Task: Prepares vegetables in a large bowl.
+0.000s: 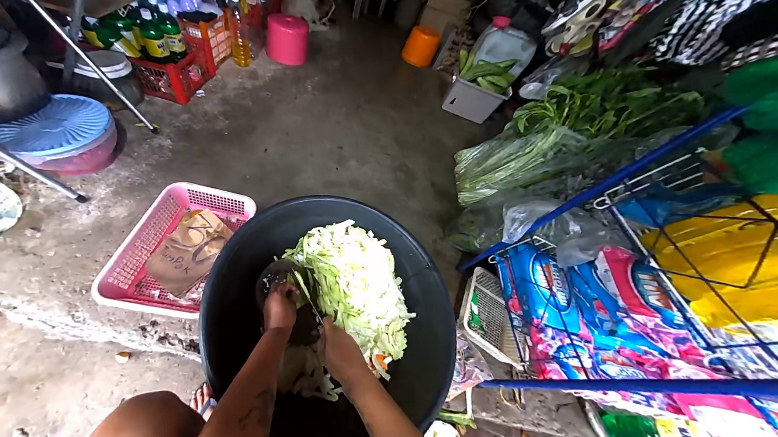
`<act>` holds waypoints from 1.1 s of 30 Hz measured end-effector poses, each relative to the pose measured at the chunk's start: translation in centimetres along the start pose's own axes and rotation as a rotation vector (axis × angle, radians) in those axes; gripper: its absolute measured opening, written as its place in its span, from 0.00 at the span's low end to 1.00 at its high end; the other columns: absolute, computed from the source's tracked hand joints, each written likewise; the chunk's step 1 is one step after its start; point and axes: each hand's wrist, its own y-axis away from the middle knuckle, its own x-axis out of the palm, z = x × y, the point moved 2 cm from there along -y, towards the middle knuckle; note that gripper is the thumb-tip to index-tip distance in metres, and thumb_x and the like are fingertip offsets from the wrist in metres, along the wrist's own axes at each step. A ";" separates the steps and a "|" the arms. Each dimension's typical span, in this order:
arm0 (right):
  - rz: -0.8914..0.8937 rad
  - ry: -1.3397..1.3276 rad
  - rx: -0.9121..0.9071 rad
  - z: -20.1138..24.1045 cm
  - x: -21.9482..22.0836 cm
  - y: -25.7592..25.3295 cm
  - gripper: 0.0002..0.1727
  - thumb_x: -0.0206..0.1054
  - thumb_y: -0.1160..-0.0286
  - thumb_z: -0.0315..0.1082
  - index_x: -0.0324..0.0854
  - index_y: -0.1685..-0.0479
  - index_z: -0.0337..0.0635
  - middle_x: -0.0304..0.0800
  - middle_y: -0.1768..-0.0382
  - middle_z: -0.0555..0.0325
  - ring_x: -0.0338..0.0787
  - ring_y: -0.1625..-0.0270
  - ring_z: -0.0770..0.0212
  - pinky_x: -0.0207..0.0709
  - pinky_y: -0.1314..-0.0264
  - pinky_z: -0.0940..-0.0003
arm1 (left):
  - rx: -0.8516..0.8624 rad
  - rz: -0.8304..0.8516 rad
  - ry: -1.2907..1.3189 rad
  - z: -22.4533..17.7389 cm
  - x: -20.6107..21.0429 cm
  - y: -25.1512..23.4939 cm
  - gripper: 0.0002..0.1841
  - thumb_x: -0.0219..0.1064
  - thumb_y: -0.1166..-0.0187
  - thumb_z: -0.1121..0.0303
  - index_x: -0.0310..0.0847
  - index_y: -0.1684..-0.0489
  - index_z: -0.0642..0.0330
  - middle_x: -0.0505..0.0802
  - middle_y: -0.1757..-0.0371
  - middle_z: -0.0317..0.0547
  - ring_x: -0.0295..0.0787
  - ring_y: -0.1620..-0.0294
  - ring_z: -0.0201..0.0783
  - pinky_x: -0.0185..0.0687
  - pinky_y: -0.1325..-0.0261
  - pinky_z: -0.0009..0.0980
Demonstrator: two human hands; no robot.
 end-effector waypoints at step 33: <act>0.020 -0.027 0.095 2.0 0.5 -1.1 0.24 0.40 0.03 0.42 0.61 0.14 0.48 0.90 0.39 0.41 0.91 0.34 0.40 0.83 0.34 0.40 | -0.019 0.060 -0.039 0.3 -1.0 -0.4 0.13 0.66 0.16 0.69 0.87 0.38 0.61 0.87 0.29 0.57 0.83 0.25 0.50 0.75 0.19 0.46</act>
